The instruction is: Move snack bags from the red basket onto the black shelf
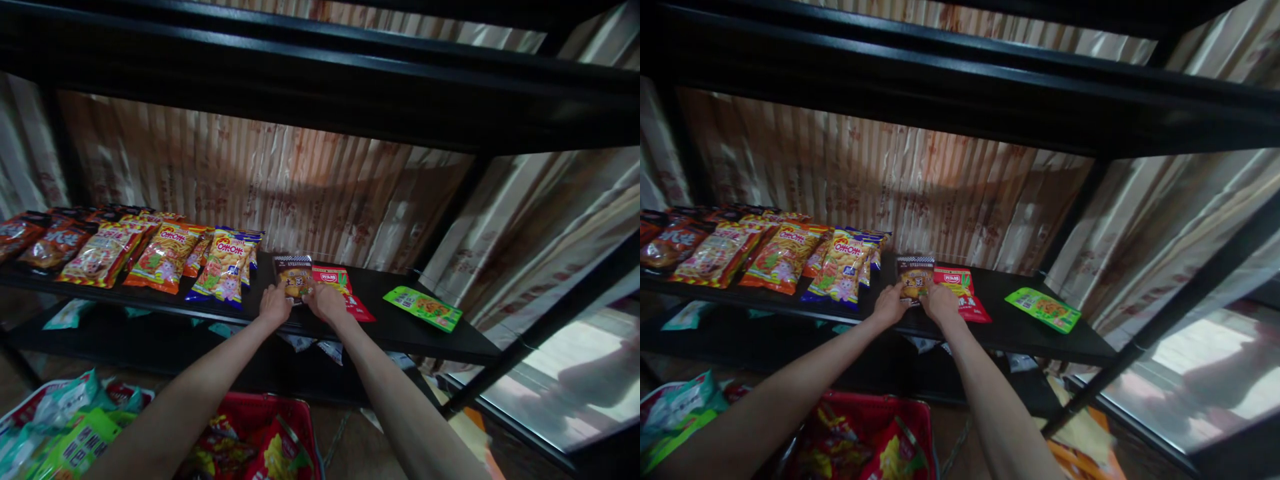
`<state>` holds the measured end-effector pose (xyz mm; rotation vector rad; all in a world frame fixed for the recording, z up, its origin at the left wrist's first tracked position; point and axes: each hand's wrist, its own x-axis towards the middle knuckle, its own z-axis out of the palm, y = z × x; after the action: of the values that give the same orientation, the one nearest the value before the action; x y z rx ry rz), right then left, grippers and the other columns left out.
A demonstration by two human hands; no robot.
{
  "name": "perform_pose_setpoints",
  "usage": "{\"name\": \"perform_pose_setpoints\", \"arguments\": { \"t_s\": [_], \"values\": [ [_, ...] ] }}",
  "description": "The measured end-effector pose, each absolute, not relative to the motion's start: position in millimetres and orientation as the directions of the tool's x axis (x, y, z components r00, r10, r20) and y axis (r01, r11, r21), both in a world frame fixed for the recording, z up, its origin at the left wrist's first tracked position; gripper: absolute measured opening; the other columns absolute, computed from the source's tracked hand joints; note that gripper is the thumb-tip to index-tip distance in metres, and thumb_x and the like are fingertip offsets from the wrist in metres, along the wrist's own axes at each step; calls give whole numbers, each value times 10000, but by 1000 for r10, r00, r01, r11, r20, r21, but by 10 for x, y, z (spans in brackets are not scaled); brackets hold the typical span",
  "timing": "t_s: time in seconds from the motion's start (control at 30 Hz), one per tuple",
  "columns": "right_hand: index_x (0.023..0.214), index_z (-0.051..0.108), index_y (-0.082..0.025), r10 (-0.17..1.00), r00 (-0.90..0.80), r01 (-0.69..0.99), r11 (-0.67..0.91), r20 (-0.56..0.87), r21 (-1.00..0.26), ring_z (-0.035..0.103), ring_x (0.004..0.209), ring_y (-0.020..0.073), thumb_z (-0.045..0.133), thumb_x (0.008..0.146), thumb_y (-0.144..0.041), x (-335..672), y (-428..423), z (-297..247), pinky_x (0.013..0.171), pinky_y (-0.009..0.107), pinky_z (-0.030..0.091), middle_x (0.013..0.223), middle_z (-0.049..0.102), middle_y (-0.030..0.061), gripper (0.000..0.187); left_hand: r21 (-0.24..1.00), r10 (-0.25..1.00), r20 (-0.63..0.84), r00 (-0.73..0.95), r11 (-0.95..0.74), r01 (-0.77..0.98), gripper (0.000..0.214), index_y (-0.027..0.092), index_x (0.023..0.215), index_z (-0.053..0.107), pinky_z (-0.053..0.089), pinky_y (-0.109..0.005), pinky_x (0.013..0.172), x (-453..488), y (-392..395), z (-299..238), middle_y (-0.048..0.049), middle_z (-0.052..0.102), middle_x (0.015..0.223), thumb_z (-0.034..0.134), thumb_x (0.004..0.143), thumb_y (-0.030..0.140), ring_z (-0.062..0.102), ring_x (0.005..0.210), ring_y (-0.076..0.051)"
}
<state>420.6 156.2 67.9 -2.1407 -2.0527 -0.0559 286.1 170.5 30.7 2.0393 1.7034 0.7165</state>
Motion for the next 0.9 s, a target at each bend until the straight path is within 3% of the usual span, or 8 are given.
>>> {"name": "perform_pose_setpoints", "arguments": {
  "t_s": [0.23,0.33,0.43,0.53,0.6,0.7,0.8,0.9],
  "values": [
    [1362,398,-166,929,232,896,-90,287,-435,622,1032,291,584,798,-337,4199,1678,442,839,381,466,1197,607,186,617,813,953,298,48,-280,511,865,181,1466,145,435,-294,893,2787,1768,112,-98,555,1129,516,706,-2,564,1019,-181],
    [1346,414,-169,908,328,799,-118,262,-589,613,1051,283,624,759,-401,4264,1769,380,851,384,468,1207,603,173,665,841,928,370,50,-357,406,859,169,1473,147,447,-277,871,2739,1774,53,-70,558,1049,462,700,-35,561,936,-150],
    [1227,529,-173,933,327,584,-73,152,-809,652,949,230,618,746,-424,4335,1814,380,802,345,493,1010,694,95,549,834,889,455,45,-444,327,824,188,1471,184,452,-267,854,2651,1756,41,-48,556,999,432,716,-29,550,873,-130],
    [972,642,-165,967,245,271,8,77,-962,665,803,180,672,678,-358,4370,1780,425,730,293,505,828,711,41,353,832,865,501,-1,-481,277,811,223,1471,188,448,-264,866,2565,1729,66,-31,546,970,408,729,-18,543,875,-119],
    [830,648,-169,979,199,95,30,48,-995,646,701,151,708,625,-333,4369,1724,451,661,259,502,731,693,17,269,831,859,511,-16,-489,264,800,218,1469,195,446,-271,880,2535,1708,89,-34,542,964,404,732,-12,542,895,-123],
    [769,590,-201,980,190,-42,66,57,-997,602,600,116,712,611,-385,4353,1637,437,558,226,481,694,656,-23,272,829,860,509,3,-492,268,756,204,1452,243,452,-297,894,2545,1665,126,-52,546,1003,430,744,17,546,922,-141],
    [780,515,-233,973,207,-72,118,101,-990,583,556,110,666,646,-459,4346,1618,360,506,219,468,689,631,-49,303,820,875,484,15,-460,342,738,199,1450,245,435,-331,939,2595,1615,174,-78,551,1097,460,761,48,545,1008,-172],
    [818,501,-238,944,295,29,147,149,-989,586,536,122,613,671,-492,4365,1725,290,493,225,469,657,623,-43,314,796,905,425,25,-387,465,705,187,1449,260,402,-348,987,2656,1592,217,-123,500,1230,482,787,90,512,1131,-212]
  ]
}}
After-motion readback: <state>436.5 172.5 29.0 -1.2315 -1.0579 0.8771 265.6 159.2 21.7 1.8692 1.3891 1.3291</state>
